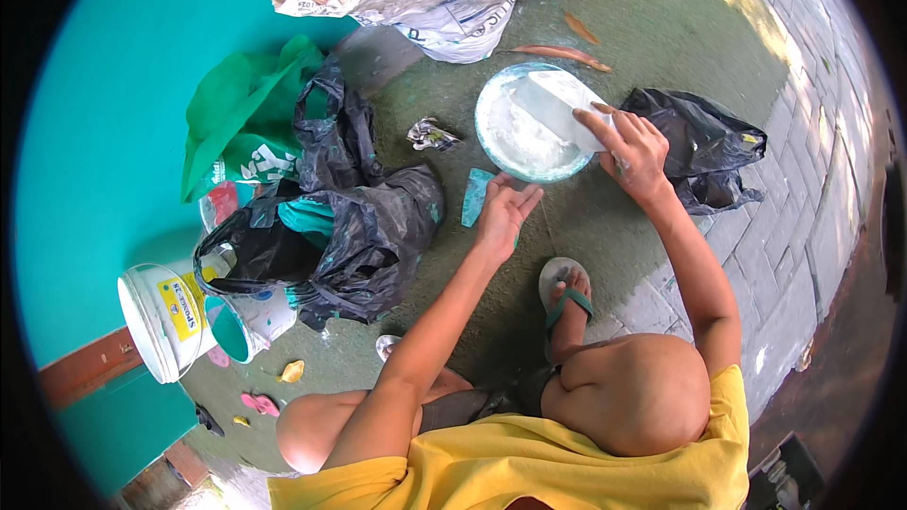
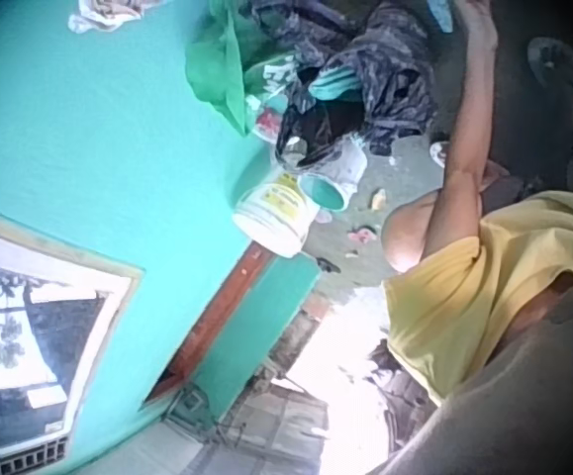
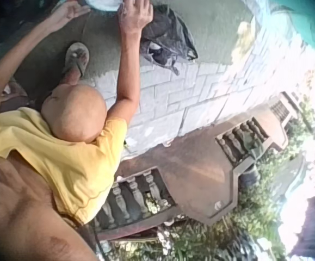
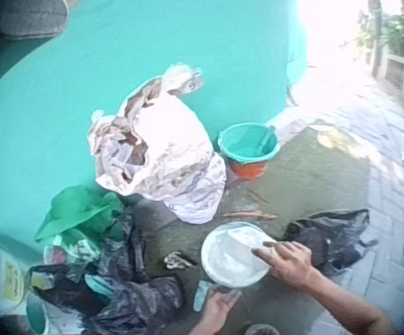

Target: The person prepares a white liquid substance, possibly paint or plaster, by combining ingredients in a bowl and stirring it by hand. They retrieve materials from bags and a bucket, then mix the solution in a light blue bowl.

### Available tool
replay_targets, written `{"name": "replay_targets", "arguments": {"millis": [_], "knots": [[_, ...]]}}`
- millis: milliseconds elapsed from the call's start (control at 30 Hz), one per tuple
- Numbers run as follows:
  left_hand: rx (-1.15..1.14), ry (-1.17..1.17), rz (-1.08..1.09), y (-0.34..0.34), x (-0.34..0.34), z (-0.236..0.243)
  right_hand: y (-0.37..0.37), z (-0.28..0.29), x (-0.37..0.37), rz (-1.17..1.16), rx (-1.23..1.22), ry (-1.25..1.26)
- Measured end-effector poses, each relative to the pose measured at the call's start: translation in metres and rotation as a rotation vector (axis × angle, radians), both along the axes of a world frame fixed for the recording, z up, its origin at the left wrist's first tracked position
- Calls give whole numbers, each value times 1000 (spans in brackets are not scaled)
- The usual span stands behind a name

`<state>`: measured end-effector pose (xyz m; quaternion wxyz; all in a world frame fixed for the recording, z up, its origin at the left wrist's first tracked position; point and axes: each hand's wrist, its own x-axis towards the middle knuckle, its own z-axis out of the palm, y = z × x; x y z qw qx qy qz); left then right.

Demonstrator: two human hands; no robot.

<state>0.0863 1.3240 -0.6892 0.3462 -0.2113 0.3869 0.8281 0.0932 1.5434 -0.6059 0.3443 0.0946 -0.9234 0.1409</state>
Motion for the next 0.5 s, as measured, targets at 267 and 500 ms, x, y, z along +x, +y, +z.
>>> {"name": "replay_targets", "arguments": {"millis": [267, 500], "knots": [[-143, -54, -51, 8, 21, 1, 64, 77, 105, -508, -1090, -18], [-362, 547, -403, 70, 57, 26, 128, 94, 225, -875, -1100, 87]]}}
